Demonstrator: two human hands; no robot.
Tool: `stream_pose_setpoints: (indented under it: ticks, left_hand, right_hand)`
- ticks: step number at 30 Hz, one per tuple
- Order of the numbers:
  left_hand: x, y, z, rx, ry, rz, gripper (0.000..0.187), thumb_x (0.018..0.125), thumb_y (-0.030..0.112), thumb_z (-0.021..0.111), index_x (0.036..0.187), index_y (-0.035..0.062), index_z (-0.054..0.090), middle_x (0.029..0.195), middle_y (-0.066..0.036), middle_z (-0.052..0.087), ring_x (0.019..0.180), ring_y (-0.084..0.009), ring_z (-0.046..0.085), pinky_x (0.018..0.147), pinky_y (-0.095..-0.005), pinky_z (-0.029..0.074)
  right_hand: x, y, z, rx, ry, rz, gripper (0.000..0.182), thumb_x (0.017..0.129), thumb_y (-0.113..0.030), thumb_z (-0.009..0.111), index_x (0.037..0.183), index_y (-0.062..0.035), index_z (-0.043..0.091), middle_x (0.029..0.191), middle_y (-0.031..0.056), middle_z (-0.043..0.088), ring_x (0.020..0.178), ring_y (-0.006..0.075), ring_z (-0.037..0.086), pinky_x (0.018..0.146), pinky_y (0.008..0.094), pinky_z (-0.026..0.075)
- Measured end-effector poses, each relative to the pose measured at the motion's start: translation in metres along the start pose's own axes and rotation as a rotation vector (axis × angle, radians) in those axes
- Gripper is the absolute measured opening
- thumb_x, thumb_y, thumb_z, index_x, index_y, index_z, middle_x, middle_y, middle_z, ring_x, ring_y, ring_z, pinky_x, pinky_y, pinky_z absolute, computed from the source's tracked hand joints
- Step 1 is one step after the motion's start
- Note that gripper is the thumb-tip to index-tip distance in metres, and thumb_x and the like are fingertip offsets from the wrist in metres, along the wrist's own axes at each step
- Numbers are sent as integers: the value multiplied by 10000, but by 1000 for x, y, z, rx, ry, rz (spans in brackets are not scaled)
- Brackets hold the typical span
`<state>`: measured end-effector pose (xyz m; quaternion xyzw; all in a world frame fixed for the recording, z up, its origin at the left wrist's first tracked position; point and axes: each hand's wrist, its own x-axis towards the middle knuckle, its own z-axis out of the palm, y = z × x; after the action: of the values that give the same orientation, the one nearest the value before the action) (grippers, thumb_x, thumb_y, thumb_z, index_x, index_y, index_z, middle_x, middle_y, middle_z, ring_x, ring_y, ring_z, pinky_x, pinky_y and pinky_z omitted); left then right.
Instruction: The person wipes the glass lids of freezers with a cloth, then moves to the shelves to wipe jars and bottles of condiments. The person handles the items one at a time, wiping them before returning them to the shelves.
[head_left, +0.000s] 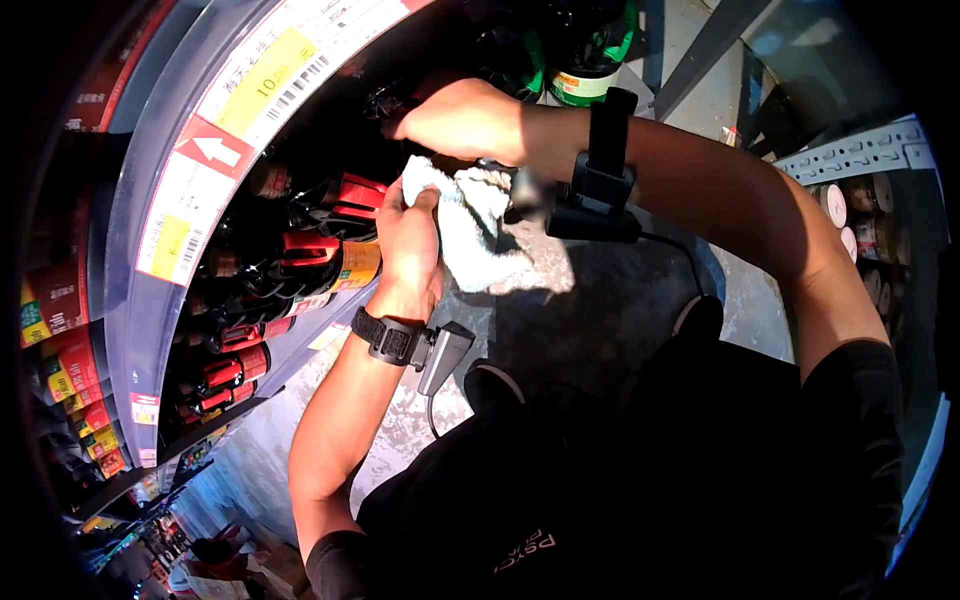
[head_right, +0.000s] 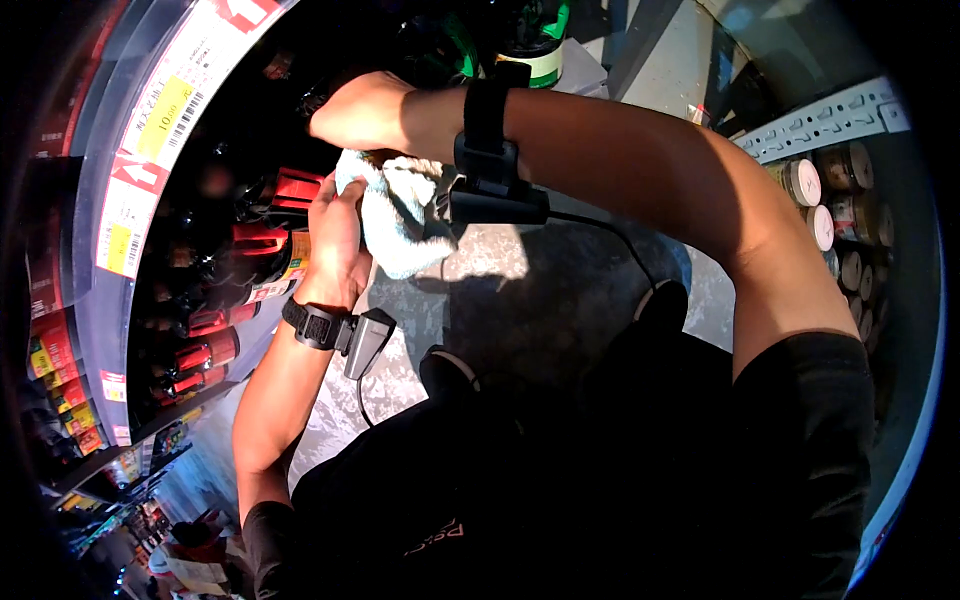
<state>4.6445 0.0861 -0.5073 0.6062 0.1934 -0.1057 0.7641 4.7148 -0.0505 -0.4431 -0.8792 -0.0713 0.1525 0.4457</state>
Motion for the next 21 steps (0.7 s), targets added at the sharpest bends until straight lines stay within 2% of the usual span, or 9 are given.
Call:
stream_pose_setpoints:
  ticks: [1, 2, 4, 5, 7, 9, 15, 20, 21]
  left_hand:
    - [-5, -1, 0, 3, -11, 0, 316, 973, 1, 501, 1286, -37, 528, 1131, -128, 661, 973, -208, 658, 850, -334, 538]
    - [-12, -1, -1, 8, -20, -4, 325, 969, -7, 493, 1290, -37, 530, 1142, -129, 660, 981, -209, 659, 857, -336, 537]
    - [-24, 1, -3, 18, -23, -28, 326, 966, -15, 475, 1284, -36, 544, 1142, -133, 665, 976, -205, 664, 856, -334, 538]
    - [-28, 1, -5, 44, -10, -24, 319, 967, -14, 477, 1276, -37, 554, 1132, -131, 670, 971, -204, 665, 847, -330, 539]
    - [-29, -3, -13, 74, 23, -13, 303, 972, -12, 482, 1259, -37, 575, 1111, -123, 679, 956, -199, 668, 828, -323, 542]
    - [-31, -1, -15, 84, 68, 14, 295, 979, -8, 495, 1257, -37, 589, 1094, -109, 687, 923, -182, 670, 807, -305, 541]
    - [-29, -7, -21, 446, 67, 227, 331, 956, -50, 505, 1276, -58, 587, 992, -69, 684, 788, -89, 590, 692, -231, 476]
    - [-38, 4, -11, 500, 60, 359, 343, 952, -65, 507, 1288, -76, 572, 916, -43, 652, 648, -22, 499, 543, -204, 389]
    - [-41, 8, -9, 546, 48, 333, 336, 943, -68, 505, 1267, -65, 590, 919, -48, 653, 671, -40, 520, 577, -209, 413]
  right_hand:
    - [-8, -8, -6, 11, -61, 48, 410, 788, -328, 579, 911, 30, 738, 981, 261, 701, 956, 348, 693, 851, 406, 535]
    - [-13, -8, -10, 16, -60, 50, 410, 788, -328, 579, 911, 30, 738, 981, 261, 701, 956, 348, 693, 851, 406, 535]
    - [-22, -4, -19, -113, 28, -58, 422, 837, -350, 668, 745, 58, 714, 669, 179, 672, 722, 329, 693, 698, 422, 533]
    - [-26, -1, -22, -108, 29, -60, 422, 837, -350, 668, 745, 58, 714, 669, 179, 672, 722, 329, 693, 698, 422, 533]
    - [-32, 7, -29, -181, 86, -60, 431, 821, -323, 668, 1010, 63, 683, 909, 222, 686, 918, 315, 687, 832, 393, 526]
    - [-41, 12, -37, -179, 121, -38, 640, 814, -316, 674, 1324, 52, 553, 1202, 241, 650, 1139, 312, 638, 985, 358, 489]
    - [-45, 21, -44, -93, 96, -54, 666, 820, -309, 687, 1363, 40, 521, 1221, 216, 660, 1137, 305, 644, 984, 354, 492]
    - [-45, 24, -47, -103, 78, -68, 671, 827, -309, 686, 1369, 46, 510, 1195, 215, 676, 1124, 294, 653, 967, 348, 498]
    - [-44, 25, -47, -86, 56, -56, 661, 830, -297, 688, 1366, 47, 511, 1174, 213, 685, 1113, 287, 660, 958, 345, 502]
